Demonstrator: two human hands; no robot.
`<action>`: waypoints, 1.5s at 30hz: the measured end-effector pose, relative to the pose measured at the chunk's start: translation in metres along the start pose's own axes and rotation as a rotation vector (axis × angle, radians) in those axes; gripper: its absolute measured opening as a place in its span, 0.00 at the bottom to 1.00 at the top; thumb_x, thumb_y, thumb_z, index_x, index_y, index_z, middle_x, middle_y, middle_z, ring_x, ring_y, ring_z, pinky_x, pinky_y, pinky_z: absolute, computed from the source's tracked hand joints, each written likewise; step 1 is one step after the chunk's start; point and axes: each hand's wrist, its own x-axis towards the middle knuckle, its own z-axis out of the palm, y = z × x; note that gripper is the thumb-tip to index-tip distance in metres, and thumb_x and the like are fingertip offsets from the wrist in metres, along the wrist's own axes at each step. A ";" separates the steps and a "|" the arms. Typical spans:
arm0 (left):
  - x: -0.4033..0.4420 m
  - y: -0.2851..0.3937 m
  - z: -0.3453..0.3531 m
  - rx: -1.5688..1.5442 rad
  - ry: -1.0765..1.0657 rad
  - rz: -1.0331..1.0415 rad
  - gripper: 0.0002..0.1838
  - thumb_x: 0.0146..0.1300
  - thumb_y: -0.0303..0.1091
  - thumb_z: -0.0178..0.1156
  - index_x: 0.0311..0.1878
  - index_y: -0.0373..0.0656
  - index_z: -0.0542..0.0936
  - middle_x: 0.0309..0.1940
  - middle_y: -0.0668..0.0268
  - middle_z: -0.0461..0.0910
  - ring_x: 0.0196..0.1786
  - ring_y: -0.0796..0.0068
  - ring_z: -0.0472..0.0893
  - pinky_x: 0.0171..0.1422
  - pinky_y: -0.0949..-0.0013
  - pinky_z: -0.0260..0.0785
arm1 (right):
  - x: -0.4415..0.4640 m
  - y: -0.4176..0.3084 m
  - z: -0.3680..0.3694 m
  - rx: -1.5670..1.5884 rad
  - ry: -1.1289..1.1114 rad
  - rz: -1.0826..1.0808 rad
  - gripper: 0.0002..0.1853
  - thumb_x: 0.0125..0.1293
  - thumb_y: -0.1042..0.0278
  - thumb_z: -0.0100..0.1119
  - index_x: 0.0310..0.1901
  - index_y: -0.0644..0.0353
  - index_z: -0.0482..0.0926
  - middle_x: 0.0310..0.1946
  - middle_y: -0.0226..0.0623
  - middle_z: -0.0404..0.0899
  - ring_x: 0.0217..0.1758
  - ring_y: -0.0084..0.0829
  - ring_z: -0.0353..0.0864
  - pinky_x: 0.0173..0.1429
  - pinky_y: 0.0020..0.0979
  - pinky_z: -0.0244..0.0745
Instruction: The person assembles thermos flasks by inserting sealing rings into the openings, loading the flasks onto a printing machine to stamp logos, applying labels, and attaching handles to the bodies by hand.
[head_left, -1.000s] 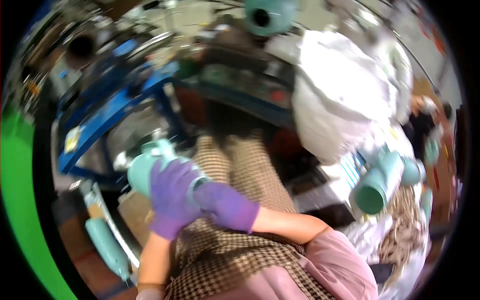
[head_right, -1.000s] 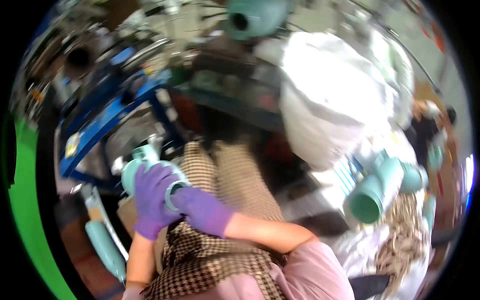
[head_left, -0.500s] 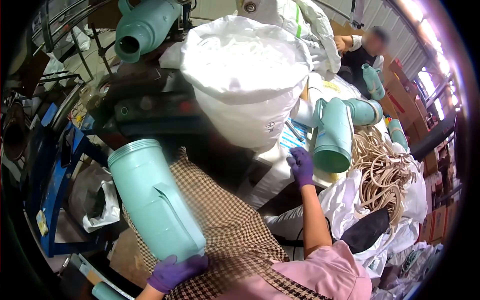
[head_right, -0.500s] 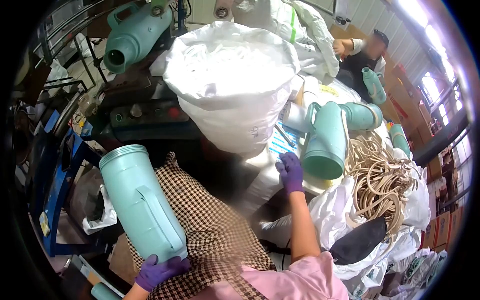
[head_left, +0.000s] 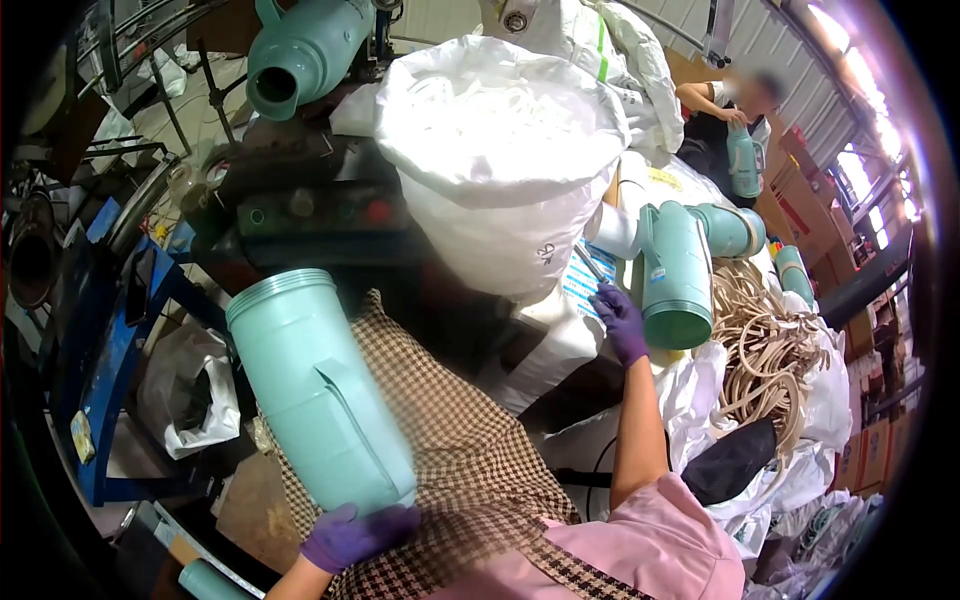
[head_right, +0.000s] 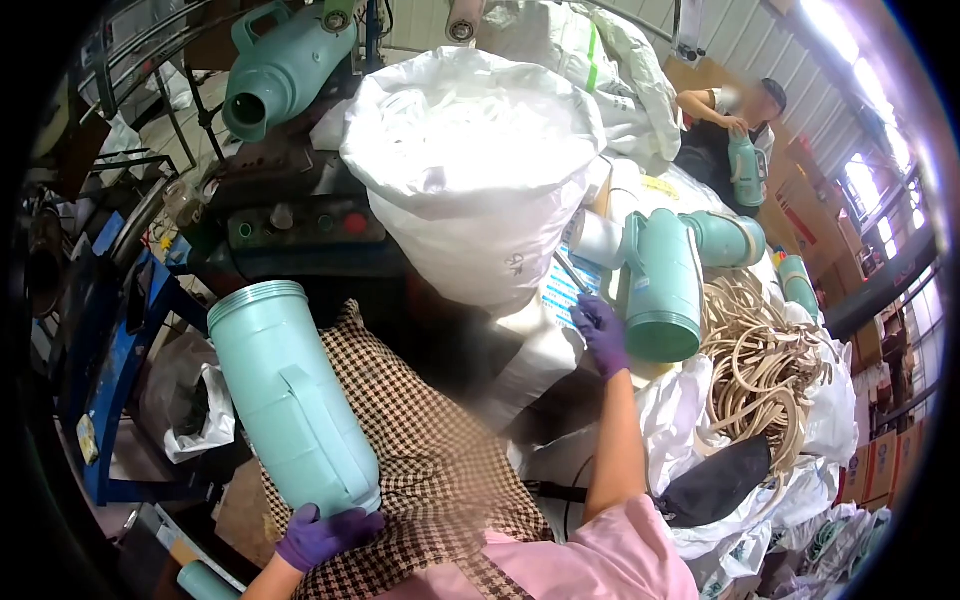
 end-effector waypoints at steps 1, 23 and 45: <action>0.000 0.000 -0.001 0.000 0.005 -0.012 0.25 0.68 0.56 0.59 0.69 0.80 0.78 0.66 0.90 0.76 0.72 0.92 0.70 0.74 0.60 0.57 | -0.008 0.001 0.009 0.038 0.013 -0.089 0.20 0.58 0.68 0.76 0.52 0.63 0.86 0.57 0.43 0.81 0.64 0.39 0.80 0.65 0.37 0.77; 0.017 -0.007 0.013 -1.385 -0.454 -0.362 0.34 0.74 0.51 0.54 0.80 0.56 0.62 0.77 0.69 0.65 0.79 0.73 0.62 0.85 0.57 0.51 | -0.069 -0.176 0.162 -0.194 -0.256 -0.432 0.08 0.63 0.66 0.66 0.38 0.62 0.88 0.43 0.38 0.81 0.54 0.39 0.79 0.60 0.37 0.73; -0.011 -0.007 -0.087 -0.503 0.141 -0.891 0.37 0.66 0.34 0.64 0.77 0.47 0.62 0.68 0.59 0.73 0.70 0.60 0.74 0.77 0.55 0.67 | -0.047 -0.167 0.406 0.200 -0.966 -0.091 0.41 0.56 0.55 0.81 0.65 0.69 0.73 0.55 0.40 0.82 0.57 0.32 0.81 0.66 0.35 0.76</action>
